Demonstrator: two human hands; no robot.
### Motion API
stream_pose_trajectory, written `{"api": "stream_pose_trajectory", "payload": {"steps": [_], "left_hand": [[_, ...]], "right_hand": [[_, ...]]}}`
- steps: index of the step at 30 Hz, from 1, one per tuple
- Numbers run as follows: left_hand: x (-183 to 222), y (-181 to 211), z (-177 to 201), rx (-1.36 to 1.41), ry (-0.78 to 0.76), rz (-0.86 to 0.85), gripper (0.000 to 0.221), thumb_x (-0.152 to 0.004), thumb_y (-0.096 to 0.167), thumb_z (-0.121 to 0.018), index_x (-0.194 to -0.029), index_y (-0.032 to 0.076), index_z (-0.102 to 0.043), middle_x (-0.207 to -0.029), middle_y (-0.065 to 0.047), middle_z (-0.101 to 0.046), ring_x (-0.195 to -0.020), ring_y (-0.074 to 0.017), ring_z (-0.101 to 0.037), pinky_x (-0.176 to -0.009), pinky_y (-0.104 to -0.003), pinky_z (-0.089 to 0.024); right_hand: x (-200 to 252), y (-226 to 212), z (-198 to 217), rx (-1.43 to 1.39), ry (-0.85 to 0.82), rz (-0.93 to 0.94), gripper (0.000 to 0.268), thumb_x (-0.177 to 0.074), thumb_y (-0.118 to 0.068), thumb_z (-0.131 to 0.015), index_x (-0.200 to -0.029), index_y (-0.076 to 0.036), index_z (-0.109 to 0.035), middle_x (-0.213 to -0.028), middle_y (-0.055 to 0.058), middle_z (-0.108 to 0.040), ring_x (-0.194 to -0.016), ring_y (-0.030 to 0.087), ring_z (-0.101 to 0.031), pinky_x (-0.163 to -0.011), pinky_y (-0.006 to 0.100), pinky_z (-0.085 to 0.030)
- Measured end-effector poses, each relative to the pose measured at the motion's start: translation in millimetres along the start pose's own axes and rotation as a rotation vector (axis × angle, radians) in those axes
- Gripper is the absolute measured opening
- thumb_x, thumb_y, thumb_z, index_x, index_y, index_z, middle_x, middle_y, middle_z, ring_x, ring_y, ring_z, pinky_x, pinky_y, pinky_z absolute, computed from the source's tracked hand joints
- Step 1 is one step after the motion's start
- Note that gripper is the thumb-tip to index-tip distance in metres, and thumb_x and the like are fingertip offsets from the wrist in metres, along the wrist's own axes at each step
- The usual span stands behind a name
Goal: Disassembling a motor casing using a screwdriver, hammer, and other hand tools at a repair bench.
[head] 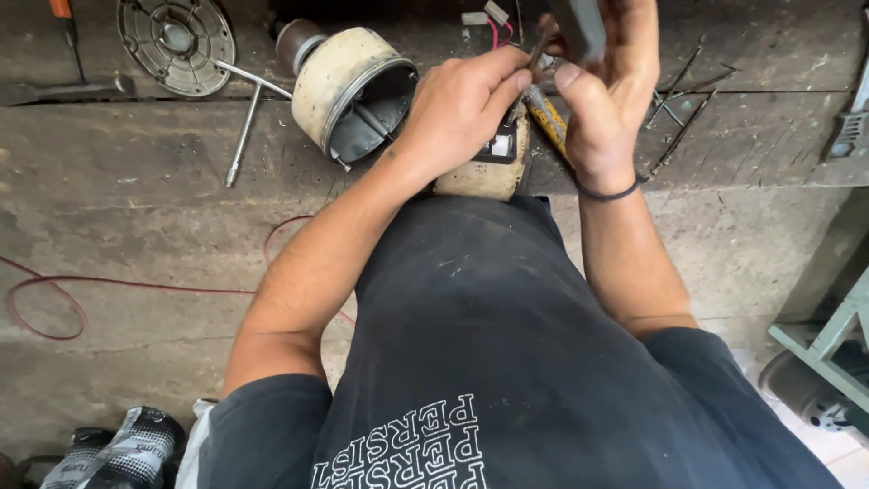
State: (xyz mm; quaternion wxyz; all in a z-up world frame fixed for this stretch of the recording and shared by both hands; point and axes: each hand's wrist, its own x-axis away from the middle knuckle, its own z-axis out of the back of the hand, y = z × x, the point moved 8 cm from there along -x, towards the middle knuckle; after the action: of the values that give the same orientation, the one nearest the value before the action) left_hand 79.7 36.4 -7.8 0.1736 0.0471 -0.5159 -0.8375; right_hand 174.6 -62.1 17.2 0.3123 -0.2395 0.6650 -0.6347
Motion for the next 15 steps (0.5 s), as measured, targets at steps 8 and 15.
{"api": "stream_pose_trajectory", "payload": {"steps": [8,15], "left_hand": [[-3,-7,-2,-0.099,0.059,-0.017,0.019,-0.104,0.031,-0.052,-0.1,0.014,-0.059,-0.07,-0.009,-0.068,-0.069,-0.0424,-0.066,-0.054,-0.052,-0.043],[-1,0,-12,-0.112,-0.129,-0.051,0.015,-0.104,0.028,-0.052,-0.104,0.013,-0.054,-0.078,-0.013,-0.068,-0.073,-0.0431,-0.066,-0.059,-0.053,-0.043]], "right_hand": [[-9,-2,10,0.349,0.178,0.138,0.058,-0.105,-0.065,-0.05,-0.097,-0.007,-0.05,-0.083,0.001,-0.04,-0.078,0.012,-0.032,-0.066,0.035,-0.031],[-23,119,-1,-0.796,0.021,-0.628,0.021,-0.092,-0.029,-0.059,-0.079,-0.014,-0.055,-0.057,-0.004,-0.032,-0.054,0.012,-0.03,-0.072,0.032,-0.042]]}}
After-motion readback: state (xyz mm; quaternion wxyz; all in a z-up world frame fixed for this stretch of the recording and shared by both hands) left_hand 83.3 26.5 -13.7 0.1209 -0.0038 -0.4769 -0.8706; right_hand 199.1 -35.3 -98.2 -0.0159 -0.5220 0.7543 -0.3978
